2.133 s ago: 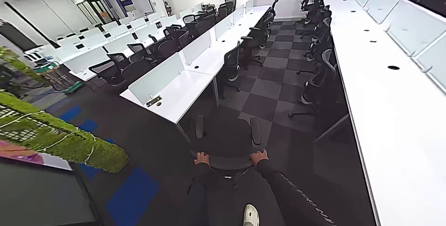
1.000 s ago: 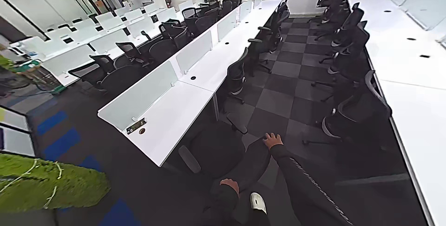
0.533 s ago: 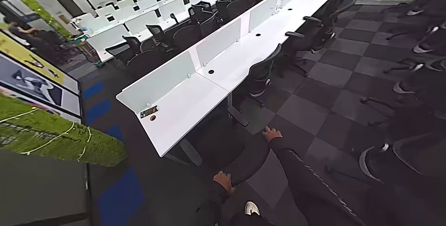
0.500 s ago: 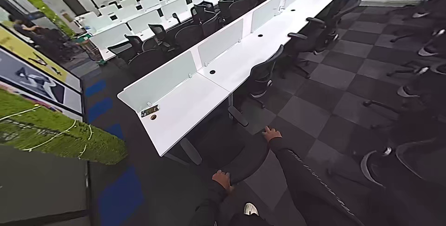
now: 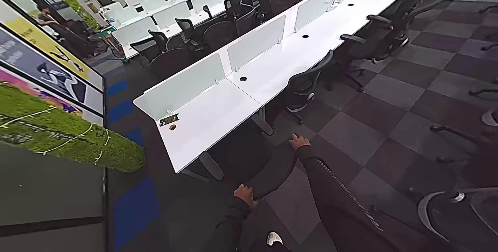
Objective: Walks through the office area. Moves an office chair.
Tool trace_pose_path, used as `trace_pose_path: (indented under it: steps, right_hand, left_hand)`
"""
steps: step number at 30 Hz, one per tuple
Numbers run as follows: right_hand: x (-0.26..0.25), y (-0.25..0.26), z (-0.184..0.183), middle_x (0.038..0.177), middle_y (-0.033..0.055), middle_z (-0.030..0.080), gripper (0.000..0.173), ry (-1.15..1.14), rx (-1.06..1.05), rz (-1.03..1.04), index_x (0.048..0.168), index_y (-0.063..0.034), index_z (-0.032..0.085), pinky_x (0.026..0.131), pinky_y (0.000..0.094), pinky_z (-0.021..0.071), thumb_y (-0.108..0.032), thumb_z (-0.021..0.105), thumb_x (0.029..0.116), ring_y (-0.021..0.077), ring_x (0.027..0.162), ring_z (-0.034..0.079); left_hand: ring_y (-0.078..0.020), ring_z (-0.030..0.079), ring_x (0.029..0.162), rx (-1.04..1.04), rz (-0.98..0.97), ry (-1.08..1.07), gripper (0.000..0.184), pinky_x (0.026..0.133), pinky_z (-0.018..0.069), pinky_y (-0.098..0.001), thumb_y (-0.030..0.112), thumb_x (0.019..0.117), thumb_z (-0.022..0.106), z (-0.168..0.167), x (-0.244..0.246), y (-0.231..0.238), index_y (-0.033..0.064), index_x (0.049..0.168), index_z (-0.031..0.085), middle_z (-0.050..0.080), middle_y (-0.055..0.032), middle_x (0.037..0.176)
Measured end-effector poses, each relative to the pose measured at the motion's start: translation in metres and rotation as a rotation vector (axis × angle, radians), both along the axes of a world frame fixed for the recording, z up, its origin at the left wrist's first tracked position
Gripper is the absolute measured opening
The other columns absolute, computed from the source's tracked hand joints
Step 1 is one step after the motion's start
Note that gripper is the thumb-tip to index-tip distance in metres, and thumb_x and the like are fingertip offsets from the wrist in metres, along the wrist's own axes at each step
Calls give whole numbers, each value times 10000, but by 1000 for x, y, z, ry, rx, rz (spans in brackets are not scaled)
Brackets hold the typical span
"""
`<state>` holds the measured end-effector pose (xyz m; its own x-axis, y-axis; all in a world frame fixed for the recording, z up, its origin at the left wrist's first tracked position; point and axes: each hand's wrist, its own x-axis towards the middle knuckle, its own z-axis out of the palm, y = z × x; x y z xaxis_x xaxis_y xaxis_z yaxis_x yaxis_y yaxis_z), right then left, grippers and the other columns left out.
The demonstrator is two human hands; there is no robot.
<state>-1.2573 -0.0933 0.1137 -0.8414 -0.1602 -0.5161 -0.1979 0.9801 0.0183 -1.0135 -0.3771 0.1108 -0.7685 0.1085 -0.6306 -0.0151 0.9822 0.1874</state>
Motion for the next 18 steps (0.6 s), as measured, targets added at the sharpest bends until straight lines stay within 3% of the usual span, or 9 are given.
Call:
trace_pose_path:
  steps: [6, 10, 13, 14, 15, 16, 18]
  right_hand:
    - [-22, 2, 7, 1668, 200, 327, 458, -20, -24, 24, 1460, -120, 581, 1046, 710, 433, 9, 511, 1027, 528, 1431, 412]
    - [-32, 4, 10, 1665, 215, 326, 448, -21, -28, 44, 1472, -113, 569, 1039, 722, 433, -9, 494, 1043, 537, 1435, 403]
    - [-38, 4, 10, 1679, 210, 300, 443, -17, -43, 26, 1484, -113, 558, 1057, 724, 413, -13, 471, 1062, 544, 1431, 407]
    - [-39, 4, 8, 1679, 215, 296, 447, -15, -45, 28, 1486, -112, 555, 1055, 721, 419, -10, 474, 1058, 549, 1422, 415]
    - [-42, 4, 8, 1676, 221, 299, 454, -3, -48, 36, 1483, -110, 558, 1049, 719, 426, 1, 482, 1050, 555, 1413, 424]
    - [-46, 5, 6, 1672, 222, 309, 460, 9, -48, 45, 1477, -115, 568, 1038, 718, 438, 12, 491, 1042, 558, 1401, 438]
    - [-50, 6, 1, 1675, 205, 312, 478, -4, -28, 59, 1477, -138, 573, 1027, 710, 452, 25, 500, 1034, 555, 1386, 455]
  left_hand:
    - [-339, 552, 1372, 65, 0, -18, 734, 1124, 462, -542, 670, 939, 567, 0, -16, 5, 91, 1384, 639, 652, -155, 1386]
    - [-355, 544, 1376, 106, -8, -15, 741, 1098, 487, -559, 661, 932, 586, -1, -24, 8, 70, 1376, 635, 638, -161, 1399]
    - [-337, 550, 1369, 302, 15, -5, 812, 1139, 458, -524, 727, 935, 533, -11, -28, -6, 75, 1411, 615, 620, -177, 1417]
    - [-318, 587, 1327, 477, 88, 34, 735, 1146, 456, -492, 658, 977, 532, -20, -26, -19, 52, 1377, 643, 647, -187, 1372]
    - [-305, 654, 1234, 703, 235, 99, 578, 1110, 495, -475, 490, 1034, 530, -33, -25, -33, 1, 1298, 686, 696, -204, 1280]
    - [-294, 721, 1106, 879, 455, 173, 480, 1030, 559, -472, 353, 1067, 489, -50, -23, -48, -46, 1213, 713, 742, -211, 1169]
    - [-309, 762, 956, 885, 907, 273, 426, 938, 604, -499, 257, 1099, 463, -83, -20, -87, -78, 1143, 723, 769, -216, 1034]
